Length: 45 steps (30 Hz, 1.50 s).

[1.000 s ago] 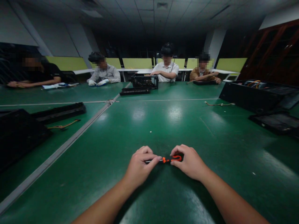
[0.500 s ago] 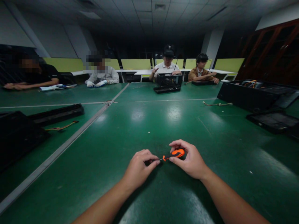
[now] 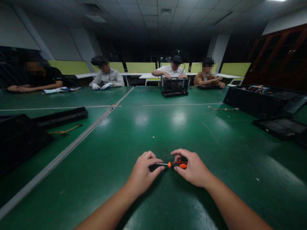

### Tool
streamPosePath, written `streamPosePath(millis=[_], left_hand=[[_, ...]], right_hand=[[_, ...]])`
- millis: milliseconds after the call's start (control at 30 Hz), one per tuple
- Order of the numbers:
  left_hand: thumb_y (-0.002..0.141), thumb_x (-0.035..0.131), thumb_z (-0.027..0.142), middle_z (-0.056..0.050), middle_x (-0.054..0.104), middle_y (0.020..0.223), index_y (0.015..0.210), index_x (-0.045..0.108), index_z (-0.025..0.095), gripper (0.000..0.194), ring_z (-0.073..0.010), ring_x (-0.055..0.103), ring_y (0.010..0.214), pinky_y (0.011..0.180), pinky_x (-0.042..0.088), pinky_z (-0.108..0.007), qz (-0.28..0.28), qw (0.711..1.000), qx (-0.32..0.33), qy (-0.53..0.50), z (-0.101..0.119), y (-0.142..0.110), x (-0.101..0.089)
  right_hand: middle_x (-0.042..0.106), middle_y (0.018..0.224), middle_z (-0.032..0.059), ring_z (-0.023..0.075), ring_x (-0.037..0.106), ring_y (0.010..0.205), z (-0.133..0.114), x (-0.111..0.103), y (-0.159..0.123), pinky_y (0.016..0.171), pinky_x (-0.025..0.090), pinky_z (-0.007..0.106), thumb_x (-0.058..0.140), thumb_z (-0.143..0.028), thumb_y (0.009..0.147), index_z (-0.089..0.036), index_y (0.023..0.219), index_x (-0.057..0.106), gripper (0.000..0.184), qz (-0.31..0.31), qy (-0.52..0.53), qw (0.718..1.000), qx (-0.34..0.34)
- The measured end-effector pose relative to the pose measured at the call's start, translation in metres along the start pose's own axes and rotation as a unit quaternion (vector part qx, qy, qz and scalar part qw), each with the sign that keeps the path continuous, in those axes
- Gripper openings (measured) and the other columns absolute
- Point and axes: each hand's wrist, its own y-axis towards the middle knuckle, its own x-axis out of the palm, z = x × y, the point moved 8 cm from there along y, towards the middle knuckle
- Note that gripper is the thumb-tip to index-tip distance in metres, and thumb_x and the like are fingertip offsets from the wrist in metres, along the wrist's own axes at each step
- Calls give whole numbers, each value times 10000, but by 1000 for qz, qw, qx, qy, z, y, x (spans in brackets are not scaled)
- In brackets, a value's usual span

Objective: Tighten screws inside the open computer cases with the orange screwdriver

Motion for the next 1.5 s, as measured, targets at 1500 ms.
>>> streamPosePath(millis=[1500], left_hand=[[867, 637, 283, -58, 652, 1014, 890, 780, 295, 146, -241, 561, 993, 881, 445, -401, -2, 998, 42, 40, 5, -2, 1]], right_hand=[[682, 920, 17, 190, 631, 867, 0, -4, 1, 834, 487, 349, 641, -11, 697, -244, 1105, 651, 470, 18, -30, 999, -12]])
